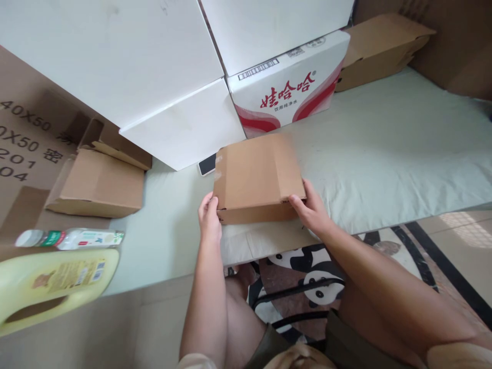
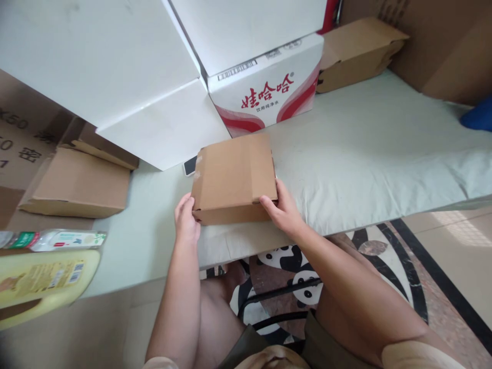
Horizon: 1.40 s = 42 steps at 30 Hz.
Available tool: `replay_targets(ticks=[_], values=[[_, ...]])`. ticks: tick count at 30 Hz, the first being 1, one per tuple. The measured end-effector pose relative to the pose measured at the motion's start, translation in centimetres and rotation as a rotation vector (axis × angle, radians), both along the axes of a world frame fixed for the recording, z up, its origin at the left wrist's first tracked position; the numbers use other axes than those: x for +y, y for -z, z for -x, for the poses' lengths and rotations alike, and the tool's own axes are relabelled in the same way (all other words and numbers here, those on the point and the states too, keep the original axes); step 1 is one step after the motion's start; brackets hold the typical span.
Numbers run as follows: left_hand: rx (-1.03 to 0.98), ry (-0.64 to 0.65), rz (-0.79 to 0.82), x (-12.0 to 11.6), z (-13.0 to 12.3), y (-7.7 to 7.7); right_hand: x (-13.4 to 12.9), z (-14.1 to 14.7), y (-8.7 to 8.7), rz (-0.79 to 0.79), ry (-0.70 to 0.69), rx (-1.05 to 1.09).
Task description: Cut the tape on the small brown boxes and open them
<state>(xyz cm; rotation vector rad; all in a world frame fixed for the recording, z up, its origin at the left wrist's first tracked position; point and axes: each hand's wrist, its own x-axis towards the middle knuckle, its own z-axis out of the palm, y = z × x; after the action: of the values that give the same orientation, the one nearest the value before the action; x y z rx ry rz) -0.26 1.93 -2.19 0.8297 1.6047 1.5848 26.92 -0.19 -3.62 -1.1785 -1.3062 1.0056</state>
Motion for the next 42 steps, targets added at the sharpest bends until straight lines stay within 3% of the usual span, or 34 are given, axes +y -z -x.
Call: replay_targets(ticks=[17,31,42], values=[[-0.027,-0.085,0.069,0.0,-0.5,-0.1,-0.2,0.0,-0.8,0.061,0.007,-0.032],[-0.062,0.02,0.055,-0.4,-1.5,-1.3,-0.2,-0.1,-0.5,0.075,0.015,-0.075],[-0.087,-0.041,0.086,-0.2,-1.7,-1.4,-0.3,0.0,-0.6,0.078,0.011,-0.076]])
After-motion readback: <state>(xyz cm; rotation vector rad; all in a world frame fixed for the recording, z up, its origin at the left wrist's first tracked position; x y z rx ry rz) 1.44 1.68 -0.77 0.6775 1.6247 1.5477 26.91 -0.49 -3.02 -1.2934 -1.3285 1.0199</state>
